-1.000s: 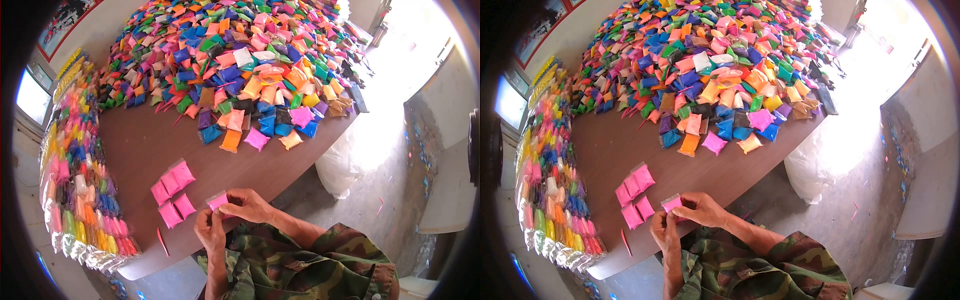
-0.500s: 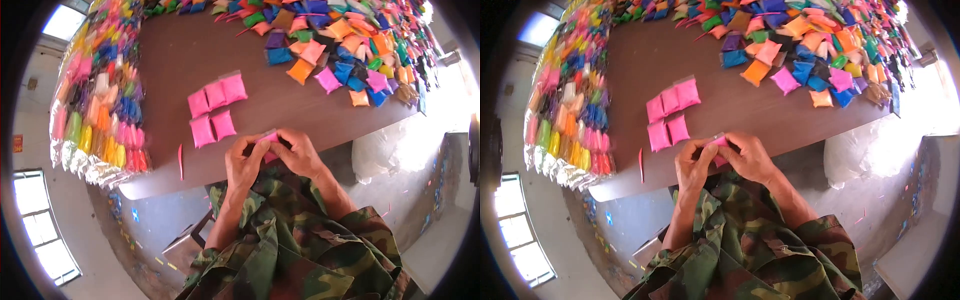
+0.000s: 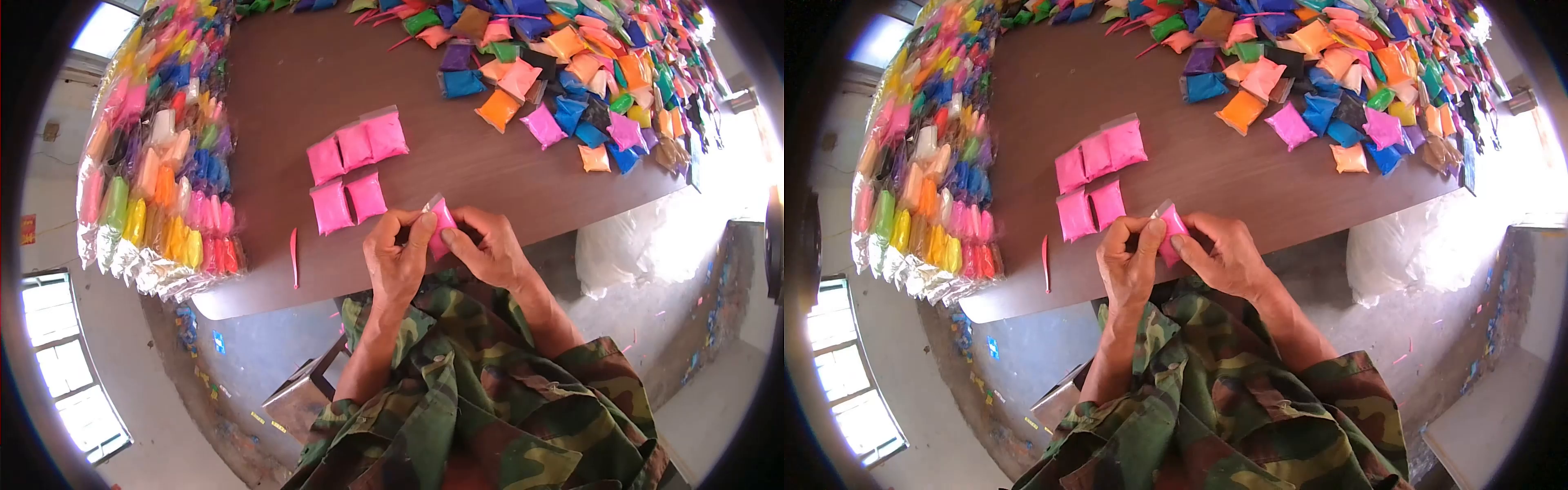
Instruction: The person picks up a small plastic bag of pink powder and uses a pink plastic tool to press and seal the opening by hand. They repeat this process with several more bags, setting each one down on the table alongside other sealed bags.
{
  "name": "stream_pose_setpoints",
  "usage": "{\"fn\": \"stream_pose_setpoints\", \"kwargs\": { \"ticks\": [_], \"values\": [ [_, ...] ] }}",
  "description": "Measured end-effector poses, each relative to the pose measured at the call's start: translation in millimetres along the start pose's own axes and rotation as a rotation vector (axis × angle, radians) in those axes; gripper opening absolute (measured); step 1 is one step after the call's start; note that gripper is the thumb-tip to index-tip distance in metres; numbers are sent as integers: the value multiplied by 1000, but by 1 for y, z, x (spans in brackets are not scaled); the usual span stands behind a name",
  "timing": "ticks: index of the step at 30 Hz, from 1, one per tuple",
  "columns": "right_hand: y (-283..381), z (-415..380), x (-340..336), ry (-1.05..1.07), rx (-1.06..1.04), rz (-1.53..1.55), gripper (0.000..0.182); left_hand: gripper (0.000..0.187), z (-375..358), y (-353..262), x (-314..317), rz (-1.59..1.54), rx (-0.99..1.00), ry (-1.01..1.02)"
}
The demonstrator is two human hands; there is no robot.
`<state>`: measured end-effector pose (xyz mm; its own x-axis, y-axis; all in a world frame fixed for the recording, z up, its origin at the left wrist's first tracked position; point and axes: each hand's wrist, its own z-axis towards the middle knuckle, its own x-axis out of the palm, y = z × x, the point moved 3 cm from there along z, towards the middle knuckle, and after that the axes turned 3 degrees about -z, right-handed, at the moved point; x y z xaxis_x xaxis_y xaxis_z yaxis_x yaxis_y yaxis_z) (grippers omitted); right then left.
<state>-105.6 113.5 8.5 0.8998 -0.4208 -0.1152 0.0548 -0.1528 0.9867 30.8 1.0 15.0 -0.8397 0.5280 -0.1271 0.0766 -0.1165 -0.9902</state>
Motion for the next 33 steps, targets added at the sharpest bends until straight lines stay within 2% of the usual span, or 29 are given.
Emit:
{"fn": "stream_pose_setpoints", "kwargs": {
  "ticks": [5, 8, 12, 15, 18, 22, 25, 27, 33],
  "values": [
    [-4, -1, 3, -36, -87, -30, 20, 24, 2, -12, 5, -201, -176, 47],
    [-7, -1, 2, -59, -156, -101, 16, 22, 5, -10, -3, 2, -193, 177],
    [-2, 2, 2, -72, -168, -114, 15, 17, 4, -6, 1, 36, -18, 131],
    [-4, 1, 0, -68, -170, -122, 16, 16, 3, -10, 6, 141, 205, 134],
    [-3, 0, 0, -60, -121, -62, 16, 16, 2, -16, 8, 211, 216, 112],
    [-1, -2, -2, -10, -43, -46, 17, 16, 4, -13, 2, 87, 51, 133],
    [-2, -2, 1, -25, -89, -44, 17, 17, 3, -7, -2, -24, -63, 142],
    [-1, -1, 1, 0, -87, -93, 18, 17, 4, -5, -4, -1, -77, 205],
    [-3, 1, 1, -17, -94, -160, 19, 18, 4, -3, -1, 28, -25, 149]
  ]
}}
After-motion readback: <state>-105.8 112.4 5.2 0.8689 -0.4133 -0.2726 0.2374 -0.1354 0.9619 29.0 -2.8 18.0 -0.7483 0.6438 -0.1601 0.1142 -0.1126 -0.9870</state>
